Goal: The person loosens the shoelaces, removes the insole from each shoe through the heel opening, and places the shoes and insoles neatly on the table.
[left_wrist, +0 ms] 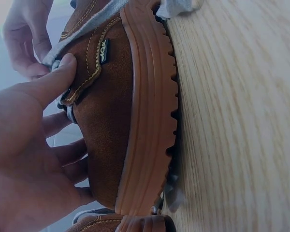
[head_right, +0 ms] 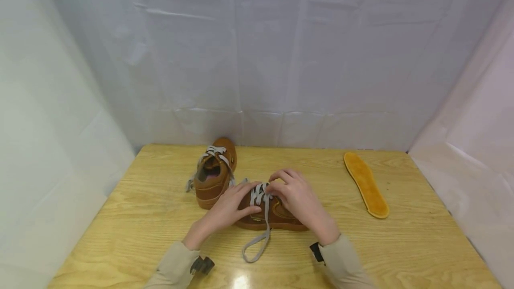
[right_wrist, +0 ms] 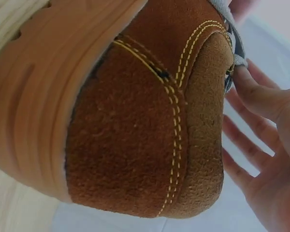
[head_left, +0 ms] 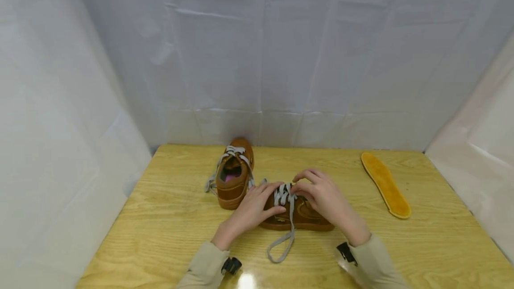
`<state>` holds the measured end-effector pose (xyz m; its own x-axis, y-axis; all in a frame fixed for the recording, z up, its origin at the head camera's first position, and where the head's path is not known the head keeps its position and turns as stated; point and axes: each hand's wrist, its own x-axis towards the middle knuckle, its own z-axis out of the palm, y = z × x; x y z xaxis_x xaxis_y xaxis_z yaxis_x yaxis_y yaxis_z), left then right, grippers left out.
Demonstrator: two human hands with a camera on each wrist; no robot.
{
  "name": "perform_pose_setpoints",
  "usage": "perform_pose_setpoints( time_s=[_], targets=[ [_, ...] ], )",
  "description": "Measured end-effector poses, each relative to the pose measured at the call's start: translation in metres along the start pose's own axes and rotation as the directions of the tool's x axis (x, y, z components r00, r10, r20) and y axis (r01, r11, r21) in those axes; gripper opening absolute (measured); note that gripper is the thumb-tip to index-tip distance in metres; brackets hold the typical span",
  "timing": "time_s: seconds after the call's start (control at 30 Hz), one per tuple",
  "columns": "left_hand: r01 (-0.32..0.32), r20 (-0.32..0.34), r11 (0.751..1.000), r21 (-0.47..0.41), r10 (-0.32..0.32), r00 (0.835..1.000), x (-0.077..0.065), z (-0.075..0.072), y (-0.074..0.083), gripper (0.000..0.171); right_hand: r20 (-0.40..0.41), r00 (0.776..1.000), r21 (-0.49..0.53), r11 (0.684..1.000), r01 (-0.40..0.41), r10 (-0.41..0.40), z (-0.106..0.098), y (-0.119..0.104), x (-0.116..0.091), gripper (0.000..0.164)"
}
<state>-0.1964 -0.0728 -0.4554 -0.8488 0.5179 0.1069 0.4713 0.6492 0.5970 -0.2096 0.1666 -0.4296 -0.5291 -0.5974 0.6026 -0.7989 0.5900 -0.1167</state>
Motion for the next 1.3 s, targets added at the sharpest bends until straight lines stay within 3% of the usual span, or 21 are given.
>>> perform_pose_setpoints(
  time_s=[0.53, 0.8, 1.1, 1.3],
  targets=[
    [-0.001, -0.001, 1.000, 0.008, 0.001, 1.000, -0.0004, 0.0006, -0.0005, 0.066, -0.008, 0.999, -0.106, 0.994, 0.034, -0.035, -0.0033, -0.0007, -0.0015, 0.018],
    [-0.003, 0.001, 1.000, -0.003, 0.003, 1.000, -0.0005, 0.0003, -0.0010, 0.066, -0.018, 0.989, -0.135, 0.980, 0.143, -0.147, -0.0002, -0.0028, 0.0008, 0.016],
    [-0.006, 0.004, 1.000, 0.001, 0.006, 1.000, -0.0003, -0.0007, -0.0006, 0.067, -0.007, 1.000, -0.146, 0.989, 0.022, -0.023, 0.0028, -0.0049, 0.0013, 0.023],
    [-0.013, 0.002, 1.000, 0.005, 0.013, 1.000, -0.0012, -0.0012, 0.0005, 0.066, 0.030, 1.000, -0.155, 0.988, 0.013, -0.009, 0.0031, -0.0069, 0.0009, 0.018]
  ],
)
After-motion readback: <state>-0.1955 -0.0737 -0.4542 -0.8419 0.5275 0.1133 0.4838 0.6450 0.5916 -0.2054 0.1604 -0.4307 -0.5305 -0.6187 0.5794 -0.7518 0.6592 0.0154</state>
